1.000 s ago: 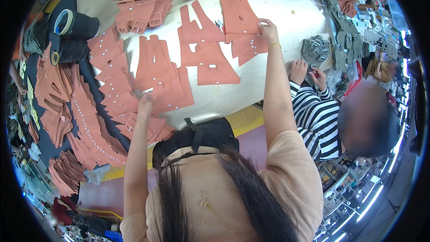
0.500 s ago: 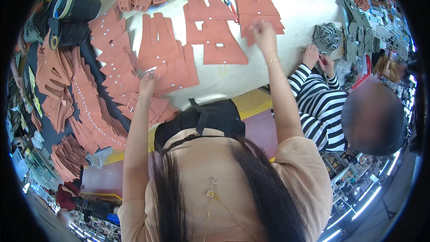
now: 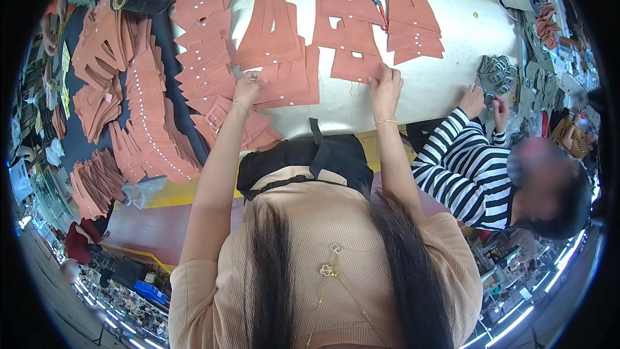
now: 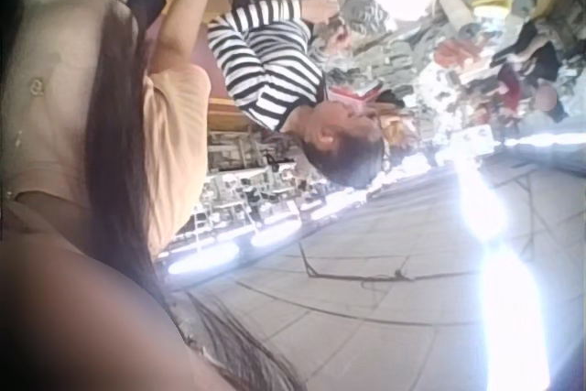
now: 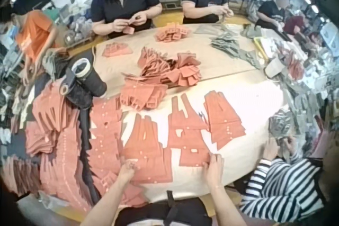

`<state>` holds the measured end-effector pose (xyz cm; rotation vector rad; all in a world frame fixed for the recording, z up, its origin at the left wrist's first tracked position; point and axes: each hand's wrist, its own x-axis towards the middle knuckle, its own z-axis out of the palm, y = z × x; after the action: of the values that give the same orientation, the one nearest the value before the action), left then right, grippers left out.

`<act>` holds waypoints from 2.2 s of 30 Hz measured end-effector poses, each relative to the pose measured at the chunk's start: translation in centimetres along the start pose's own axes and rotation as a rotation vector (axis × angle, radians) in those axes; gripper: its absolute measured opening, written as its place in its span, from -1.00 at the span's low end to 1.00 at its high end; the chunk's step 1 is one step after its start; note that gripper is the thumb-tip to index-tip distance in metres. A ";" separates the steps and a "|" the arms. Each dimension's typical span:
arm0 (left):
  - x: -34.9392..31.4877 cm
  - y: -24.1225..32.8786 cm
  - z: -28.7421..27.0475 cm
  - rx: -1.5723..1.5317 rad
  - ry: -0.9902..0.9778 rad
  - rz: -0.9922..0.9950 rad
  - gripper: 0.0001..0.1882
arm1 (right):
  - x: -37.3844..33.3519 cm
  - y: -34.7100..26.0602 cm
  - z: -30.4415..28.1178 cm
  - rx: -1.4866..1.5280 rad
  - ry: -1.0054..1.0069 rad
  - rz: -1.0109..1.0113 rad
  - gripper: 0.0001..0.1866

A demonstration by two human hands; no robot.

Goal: The person sorts and stacks reddish-brown fabric pieces on a worktable. They pick up pieces, align them, and place them into neat piles while another worker handles similar items nearby.

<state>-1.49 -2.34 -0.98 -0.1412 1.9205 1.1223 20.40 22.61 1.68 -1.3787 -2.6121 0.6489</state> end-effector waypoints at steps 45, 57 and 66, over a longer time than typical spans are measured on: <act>0.6 0.4 -1.5 -0.330 -0.115 -0.073 -0.73 | -1.9 -10.3 -3.0 1.274 -0.848 0.121 -0.79; 1.0 0.3 -0.1 0.513 0.141 0.246 -0.70 | -6.0 -6.8 6.6 0.411 -0.423 0.191 -0.64; 2.0 -0.6 -0.5 0.502 0.146 0.271 -0.69 | -4.4 -6.6 3.9 0.508 -0.651 0.165 -0.69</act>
<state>-2.72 -2.43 -2.80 0.3292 2.3431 0.7776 16.79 14.55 1.35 -1.3749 -2.4467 1.9019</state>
